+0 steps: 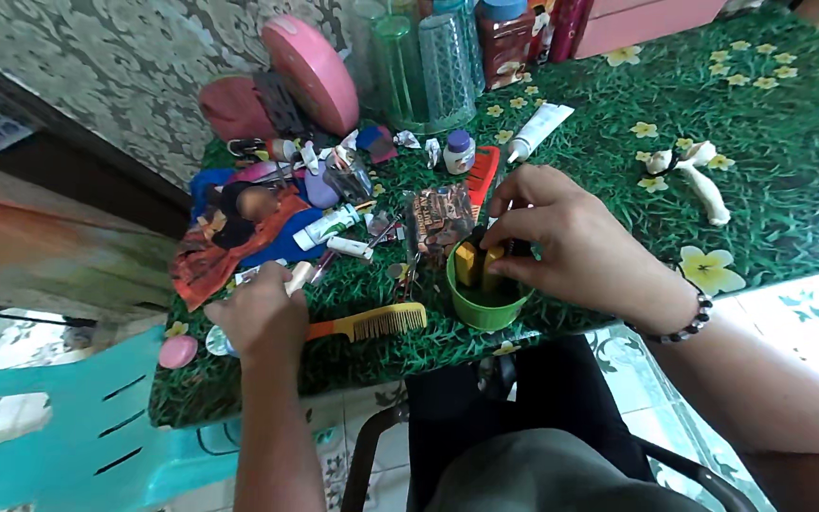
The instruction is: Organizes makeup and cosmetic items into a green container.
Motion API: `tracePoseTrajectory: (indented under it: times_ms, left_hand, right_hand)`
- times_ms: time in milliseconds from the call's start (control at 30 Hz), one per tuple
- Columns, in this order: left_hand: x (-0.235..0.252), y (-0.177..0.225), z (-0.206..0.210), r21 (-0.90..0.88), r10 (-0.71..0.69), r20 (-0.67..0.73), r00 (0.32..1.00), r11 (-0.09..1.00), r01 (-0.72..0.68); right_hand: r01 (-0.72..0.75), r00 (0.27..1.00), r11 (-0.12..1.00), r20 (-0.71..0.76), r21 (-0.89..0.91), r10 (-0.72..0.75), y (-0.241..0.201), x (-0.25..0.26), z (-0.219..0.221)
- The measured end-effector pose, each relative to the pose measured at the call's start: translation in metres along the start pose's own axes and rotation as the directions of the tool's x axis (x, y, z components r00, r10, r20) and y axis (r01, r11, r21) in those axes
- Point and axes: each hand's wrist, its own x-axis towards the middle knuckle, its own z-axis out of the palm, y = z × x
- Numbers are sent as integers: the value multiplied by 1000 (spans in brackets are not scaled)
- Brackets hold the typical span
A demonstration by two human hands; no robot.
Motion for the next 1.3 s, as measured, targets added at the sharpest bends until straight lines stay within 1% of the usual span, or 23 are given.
tracePoseTrajectory:
  times_ms: [200, 267, 367, 467, 567, 633, 700, 800, 833, 900, 1000, 1067, 1200, 1233, 1300]
  left_hand:
    - [-6, -5, -12, -22, 45, -94, 995, 999, -47]
    - [-12, -7, -22, -102, 60, -144, 988, 992, -75]
    - [-26, -4, -42, -296, 133, -232, 964, 934, -200]
    - [-37, 8, -65, -458, 249, -301, 920, 809, -369]
    - [-40, 26, -77, -598, 362, -329, 872, 635, -489]
    - [-41, 39, -79, -666, 411, -318, 854, 544, -510]
    - [-42, 54, -77, -729, 454, -318, 832, 444, -521]
    - [-53, 75, -69, -769, 543, -378, 750, 266, -581]
    - [-60, 81, -66, -775, 557, -403, 727, 215, -594]
    - [-79, 89, -57, -793, 590, -419, 690, 132, -595]
    - [-104, 95, -40, -824, 636, -422, 646, 28, -566]
    - [-116, 96, -28, -818, 666, -396, 632, 57, -572]
    - [-135, 99, -12, -723, 692, -339, 638, 242, -647]
    - [-137, 99, -9, -697, 699, -332, 633, 270, -664]
    - [-141, 99, -1, -661, 723, -330, 607, 282, -696]
  right_hand:
    - [-27, 1000, 999, -13, 46, 28, 2, 0, 4]
    - [-35, 999, 996, -10, 81, 36, 3, -2, 5]
    - [-50, 999, 991, -10, 121, 52, 4, -4, 6]
    - [-51, 998, 988, -29, 149, 56, 4, -5, 7]
    - [-48, 997, 980, -53, 193, 60, 5, -6, 6]
    - [-45, 994, 975, -89, 218, 65, 4, -6, 5]
    - [-28, 986, 976, -157, 216, 63, 1, -9, 3]
    - [57, 954, 984, -299, 166, -5, -20, -17, -8]
    - [83, 947, 983, -321, 163, -26, -31, -24, -13]
    - [118, 950, 969, -309, 218, -47, -50, -42, -16]
    - [144, 961, 893, -277, 426, -23, -61, -72, -1]
    - [127, 966, 872, -259, 473, 0, -59, -86, 7]
    - [84, 978, 863, -208, 499, 25, -52, -108, 19]
    - [74, 980, 859, -197, 508, 32, -51, -112, 22]
    - [59, 982, 849, -183, 525, 45, -51, -118, 29]
